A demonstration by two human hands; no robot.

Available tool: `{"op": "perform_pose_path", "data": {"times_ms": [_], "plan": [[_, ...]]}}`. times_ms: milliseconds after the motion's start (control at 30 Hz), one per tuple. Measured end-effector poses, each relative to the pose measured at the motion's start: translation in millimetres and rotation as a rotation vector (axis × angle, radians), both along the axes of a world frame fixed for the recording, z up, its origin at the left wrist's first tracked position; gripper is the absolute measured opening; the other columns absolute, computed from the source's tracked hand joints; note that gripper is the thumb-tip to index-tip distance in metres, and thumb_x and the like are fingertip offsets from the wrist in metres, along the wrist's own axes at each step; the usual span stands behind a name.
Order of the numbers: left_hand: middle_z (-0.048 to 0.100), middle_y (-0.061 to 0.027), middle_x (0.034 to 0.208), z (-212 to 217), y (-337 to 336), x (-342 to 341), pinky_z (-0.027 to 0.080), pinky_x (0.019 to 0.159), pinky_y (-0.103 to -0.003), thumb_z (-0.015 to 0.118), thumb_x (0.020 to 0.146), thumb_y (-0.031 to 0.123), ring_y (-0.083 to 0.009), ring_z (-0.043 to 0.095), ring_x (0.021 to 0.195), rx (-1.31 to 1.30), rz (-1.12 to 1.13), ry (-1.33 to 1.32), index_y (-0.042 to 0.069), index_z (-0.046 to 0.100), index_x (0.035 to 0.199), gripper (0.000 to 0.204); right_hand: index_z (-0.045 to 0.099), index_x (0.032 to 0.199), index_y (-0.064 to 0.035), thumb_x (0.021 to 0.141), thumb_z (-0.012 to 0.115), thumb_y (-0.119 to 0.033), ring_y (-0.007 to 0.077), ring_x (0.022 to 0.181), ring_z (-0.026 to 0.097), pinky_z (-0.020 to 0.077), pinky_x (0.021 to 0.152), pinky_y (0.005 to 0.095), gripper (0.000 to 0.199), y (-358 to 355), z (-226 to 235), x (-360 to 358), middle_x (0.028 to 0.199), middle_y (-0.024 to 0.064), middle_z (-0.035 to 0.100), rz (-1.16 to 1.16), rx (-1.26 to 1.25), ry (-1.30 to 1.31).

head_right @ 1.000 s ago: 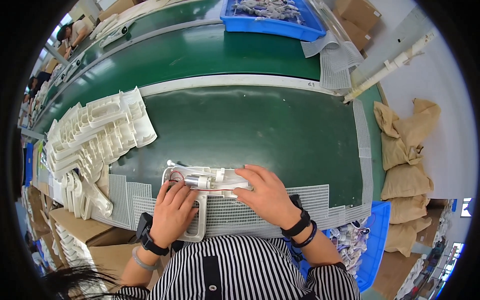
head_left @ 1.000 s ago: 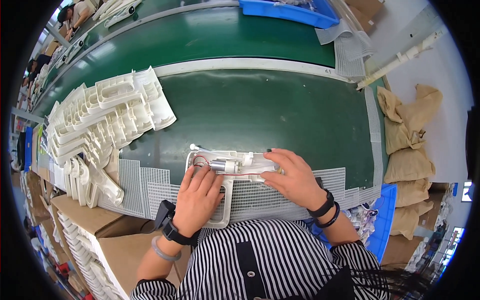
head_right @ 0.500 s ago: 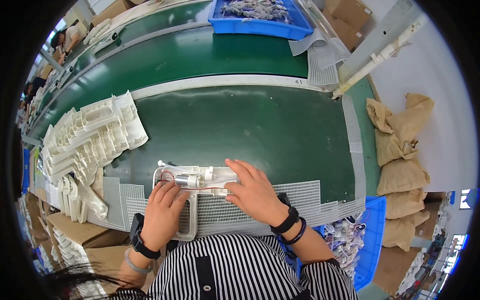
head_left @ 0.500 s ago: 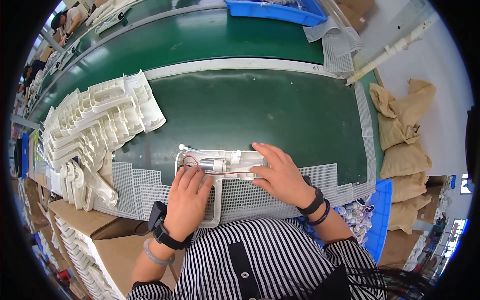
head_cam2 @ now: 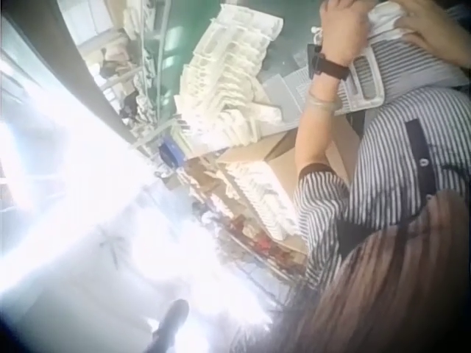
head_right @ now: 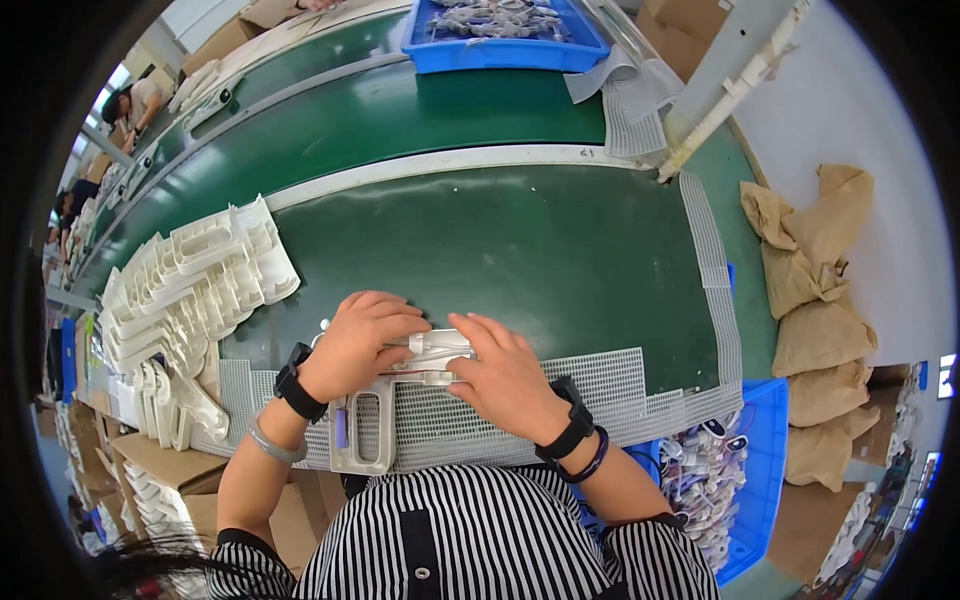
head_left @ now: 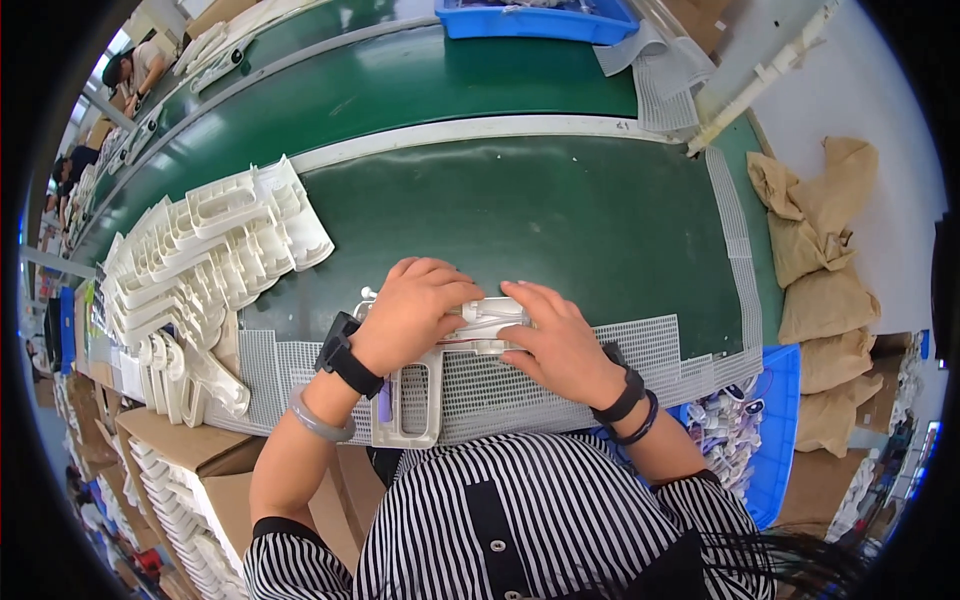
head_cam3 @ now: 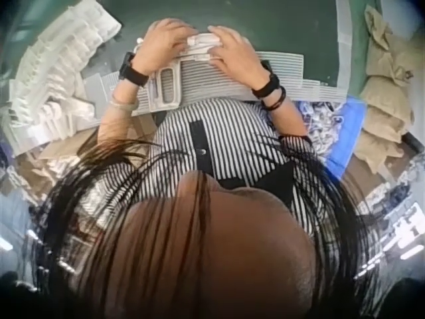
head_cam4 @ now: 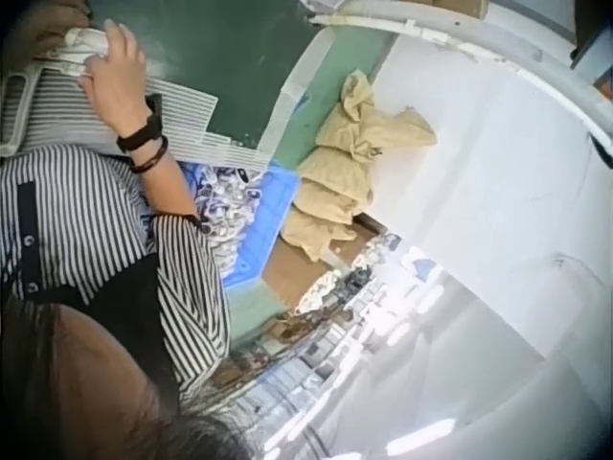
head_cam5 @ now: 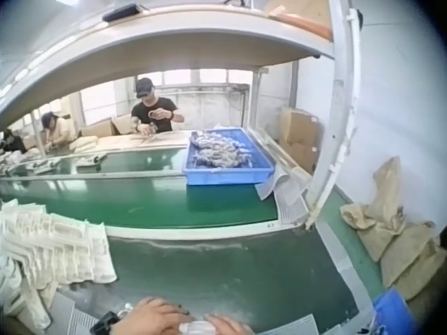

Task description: Assembling internal electronic components including a motor, wires, and circuit board into a handheld white plastic casing.

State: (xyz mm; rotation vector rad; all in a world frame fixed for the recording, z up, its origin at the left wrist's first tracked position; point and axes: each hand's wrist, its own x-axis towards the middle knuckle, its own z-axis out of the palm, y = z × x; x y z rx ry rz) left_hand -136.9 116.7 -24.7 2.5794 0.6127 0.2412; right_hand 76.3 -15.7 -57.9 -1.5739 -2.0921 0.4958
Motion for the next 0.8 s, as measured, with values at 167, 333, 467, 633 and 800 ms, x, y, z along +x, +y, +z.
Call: {"op": "perform_pose_path", "data": {"times_ms": [167,333,467,633,800], "plan": [[0.068,-0.0065,0.118,4.3,-18.9,12.5,0.038,0.114,-0.053,0.078,0.078,0.014,-0.0275,0.062,0.114,0.150,0.003,0.014,0.011,0.067,0.114,0.038,0.073,0.103,-0.0097,0.082,0.079,-0.023,0.0349,0.141,0.042,0.0393,0.110,0.0476,0.025,-1.9,-3.0,0.8,0.151,0.0129,0.048,0.011,-0.032,0.009],[0.064,-0.0075,0.099,2.0,-64.5,21.2,0.051,0.092,-0.044,0.076,0.077,0.008,-0.0309,0.062,0.096,0.154,0.069,-0.046,0.009,0.067,0.115,0.039,0.074,0.097,-0.0063,0.083,0.077,-0.022,0.0332,0.142,0.041,0.0399,0.110,0.0482,0.021,-2.6,-5.8,-0.8,0.150,0.0117,0.050,-0.004,-0.015,0.051],[0.063,-0.0099,0.098,-6.0,-79.8,26.9,0.050,0.085,-0.043,0.076,0.075,0.003,-0.0323,0.061,0.093,0.105,0.244,-0.157,0.005,0.063,0.125,0.052,0.074,0.100,-0.0054,0.081,0.077,-0.020,0.0327,0.140,0.043,0.0402,0.109,0.0471,0.025,0.9,-3.4,1.0,0.149,0.0116,0.051,-0.004,-0.025,0.010],[0.062,-0.0097,0.093,-16.2,-89.6,31.2,0.051,0.089,-0.045,0.074,0.077,0.005,-0.0320,0.061,0.093,0.120,0.275,-0.143,0.004,0.055,0.137,0.062,0.074,0.103,-0.0046,0.080,0.077,-0.019,0.0318,0.137,0.045,0.0415,0.108,0.0465,0.027,3.4,-9.8,-0.2,0.147,0.0113,0.052,-0.012,0.005,0.006],[0.060,-0.0063,0.084,-13.8,-96.1,39.2,0.053,0.097,-0.043,0.061,0.084,0.008,-0.0269,0.063,0.085,0.407,0.202,0.007,0.002,0.052,0.144,0.061,0.072,0.112,-0.0024,0.081,0.075,-0.017,0.0307,0.135,0.047,0.0420,0.106,0.0455,0.034,3.4,-11.1,1.0,0.146,0.0100,0.053,-0.017,0.009,0.033]]}}
